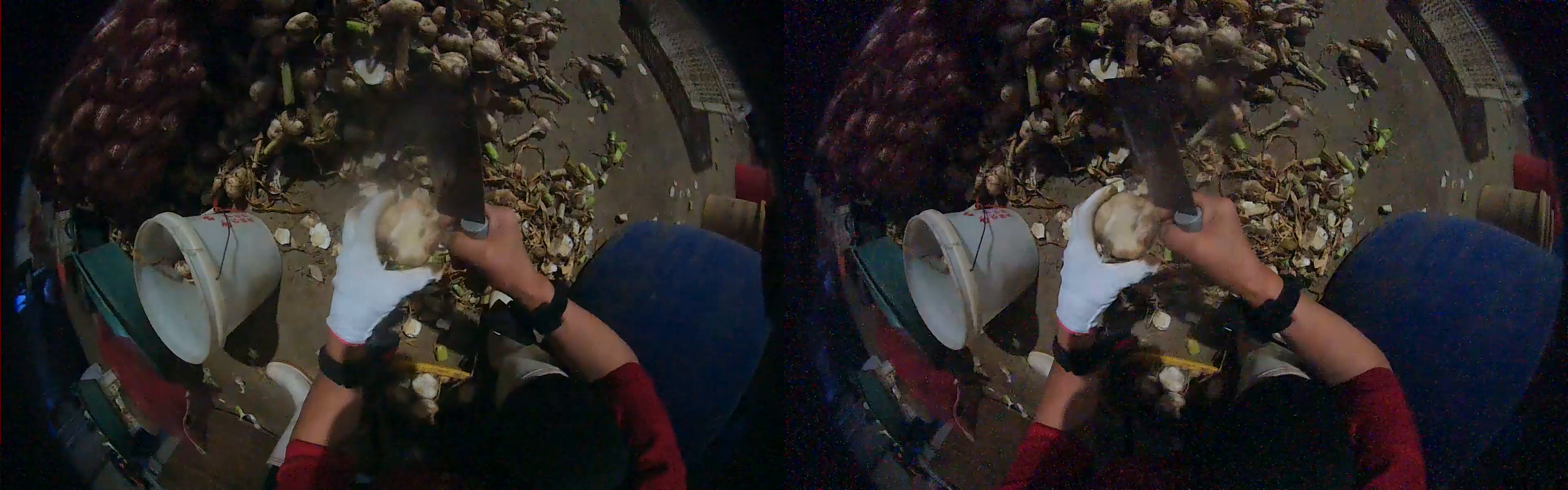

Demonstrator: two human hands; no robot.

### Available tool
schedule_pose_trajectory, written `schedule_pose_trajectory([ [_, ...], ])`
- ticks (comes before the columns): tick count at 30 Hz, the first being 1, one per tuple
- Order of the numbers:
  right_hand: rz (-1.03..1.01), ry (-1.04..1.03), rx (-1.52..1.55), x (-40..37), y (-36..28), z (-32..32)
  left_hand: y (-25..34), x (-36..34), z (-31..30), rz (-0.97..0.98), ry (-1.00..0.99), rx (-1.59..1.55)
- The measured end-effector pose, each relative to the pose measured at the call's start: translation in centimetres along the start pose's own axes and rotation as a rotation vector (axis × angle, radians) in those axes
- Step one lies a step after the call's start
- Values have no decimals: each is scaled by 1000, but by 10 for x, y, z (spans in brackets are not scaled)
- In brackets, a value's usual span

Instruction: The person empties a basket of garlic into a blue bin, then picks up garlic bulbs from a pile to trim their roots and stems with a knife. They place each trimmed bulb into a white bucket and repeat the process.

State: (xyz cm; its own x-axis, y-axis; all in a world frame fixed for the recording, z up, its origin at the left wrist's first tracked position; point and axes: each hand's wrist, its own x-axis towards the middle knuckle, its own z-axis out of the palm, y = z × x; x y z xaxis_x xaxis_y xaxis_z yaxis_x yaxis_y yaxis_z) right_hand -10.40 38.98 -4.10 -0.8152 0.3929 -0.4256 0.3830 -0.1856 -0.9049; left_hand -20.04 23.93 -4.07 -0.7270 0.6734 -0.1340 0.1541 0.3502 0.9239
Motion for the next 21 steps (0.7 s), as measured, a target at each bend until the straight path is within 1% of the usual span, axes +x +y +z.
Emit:
schedule_pose_trajectory([
  [1,-1,-2,-2,1,0,1,0,-1,-1,-48,-25,-49],
  [3,-396,-39,-254,2,6,4,-16,-2,5,-143,15,-547],
  [4,-457,-57,-330,3,12,3,-20,-7,4,-332,0,-849],
  [5,-458,-57,-329,3,15,3,-17,-9,4,-331,1,-848],
  [7,-517,-3,-376,5,19,1,-12,-13,7,-274,165,-1211],
  [8,-517,-6,-375,6,21,-2,-14,-11,5,-217,130,-1186],
  [9,-473,-17,-393,11,24,-7,-13,-14,2,-267,136,-1153],
  [10,-431,-30,-409,17,28,-13,-9,-15,2,-265,143,-1150],
  [12,-84,-130,-698,32,55,-34,-1,-21,-1,-248,84,-1383],
  [13,-129,-126,-721,27,83,-51,0,-39,-12,-408,226,-970],
  [14,-191,-123,-745,26,101,-60,14,-51,-26,-390,-24,-686],
  [15,-223,-143,-738,27,96,-52,6,-45,-36,-128,-306,-302],
  [16,-155,-105,-660,21,91,-47,4,-50,-34,176,-529,-116],
  [17,-89,-64,-589,21,80,-46,7,-49,-37,180,-519,-103],
  [18,-64,-98,-497,25,61,-37,12,-48,-40,121,-616,-95],
  [19,-72,-100,-493,28,62,-36,17,-47,-43,60,-716,-90],
  [21,-196,-92,-531,39,63,-31,23,-7,-66,-50,-195,217],
])
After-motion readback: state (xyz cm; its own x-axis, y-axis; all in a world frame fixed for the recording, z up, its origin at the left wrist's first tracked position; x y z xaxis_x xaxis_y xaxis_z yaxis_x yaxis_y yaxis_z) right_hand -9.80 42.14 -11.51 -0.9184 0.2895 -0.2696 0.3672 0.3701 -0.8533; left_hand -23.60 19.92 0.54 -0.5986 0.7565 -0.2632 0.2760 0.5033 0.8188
